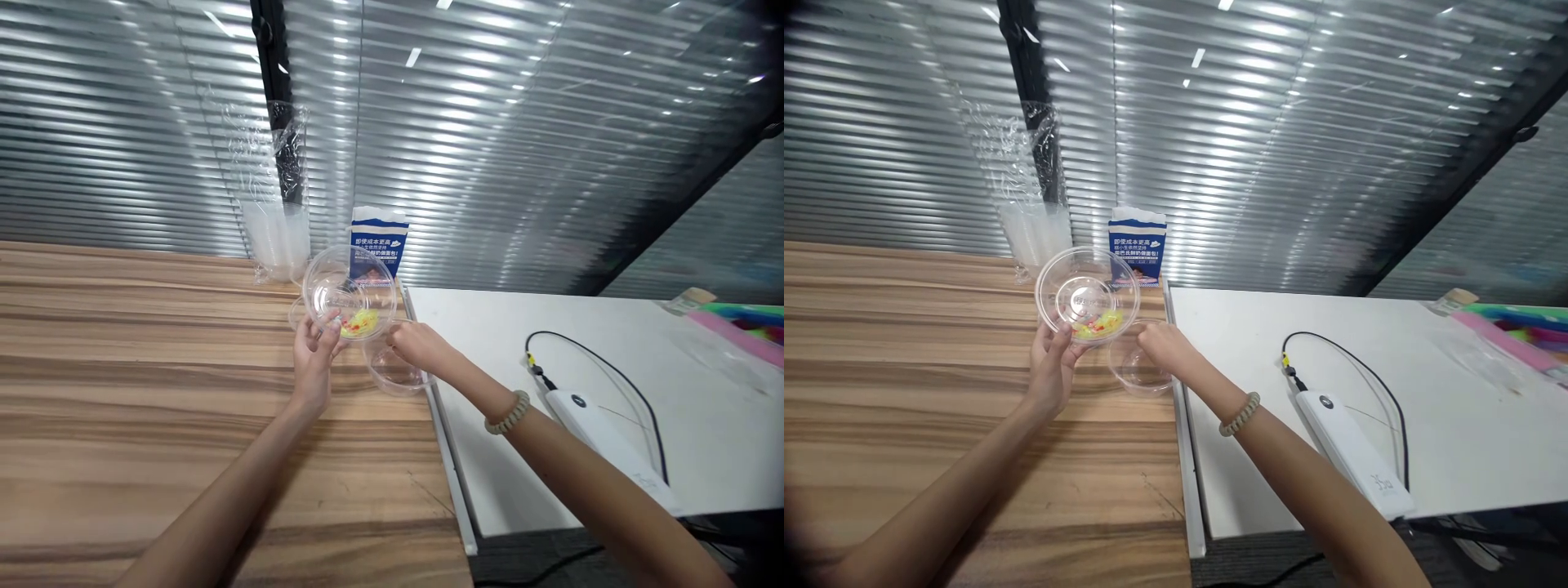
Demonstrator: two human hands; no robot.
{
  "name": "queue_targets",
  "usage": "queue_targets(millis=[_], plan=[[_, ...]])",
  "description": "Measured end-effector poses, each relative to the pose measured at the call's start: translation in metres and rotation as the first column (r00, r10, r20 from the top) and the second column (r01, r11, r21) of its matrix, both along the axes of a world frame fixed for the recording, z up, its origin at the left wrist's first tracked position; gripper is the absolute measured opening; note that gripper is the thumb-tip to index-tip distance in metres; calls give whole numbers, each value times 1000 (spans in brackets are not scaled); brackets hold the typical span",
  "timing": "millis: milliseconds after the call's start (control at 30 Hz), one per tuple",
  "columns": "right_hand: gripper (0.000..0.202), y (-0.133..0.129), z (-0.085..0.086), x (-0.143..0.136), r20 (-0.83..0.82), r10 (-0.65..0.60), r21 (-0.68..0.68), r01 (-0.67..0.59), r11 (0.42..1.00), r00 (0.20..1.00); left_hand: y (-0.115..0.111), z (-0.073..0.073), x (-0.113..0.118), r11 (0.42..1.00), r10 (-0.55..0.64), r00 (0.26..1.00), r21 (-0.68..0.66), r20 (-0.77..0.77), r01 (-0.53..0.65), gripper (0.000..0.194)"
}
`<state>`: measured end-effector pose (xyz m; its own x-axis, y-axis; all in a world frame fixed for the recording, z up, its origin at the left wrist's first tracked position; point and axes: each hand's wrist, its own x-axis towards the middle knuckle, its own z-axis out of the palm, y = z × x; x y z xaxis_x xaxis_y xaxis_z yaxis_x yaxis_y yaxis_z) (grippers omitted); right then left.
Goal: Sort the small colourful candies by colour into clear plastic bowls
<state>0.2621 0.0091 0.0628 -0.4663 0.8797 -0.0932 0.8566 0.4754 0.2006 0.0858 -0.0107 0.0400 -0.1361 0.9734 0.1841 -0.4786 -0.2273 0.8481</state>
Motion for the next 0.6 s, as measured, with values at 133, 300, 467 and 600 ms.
queue_targets(millis=[133,300,467,600], plan=[[24,2,-4,0,24,38,30,-39,999,999,0,0,1,1000,-10,1000,-2,-5,10,52],[23,8,-8,2,36,35,24,-36,999,999,-1,1,1,1000,-9,1000,-7,6,9,51],[23,12,-9,1,33,50,-28,-49,998,998,0,0,0,1000,-6,1000,-4,8,6,52],[22,10,1,7,-34,-15,-51,13,999,999,0,1,0,1000,-1,1000,-3,8,1,53]])
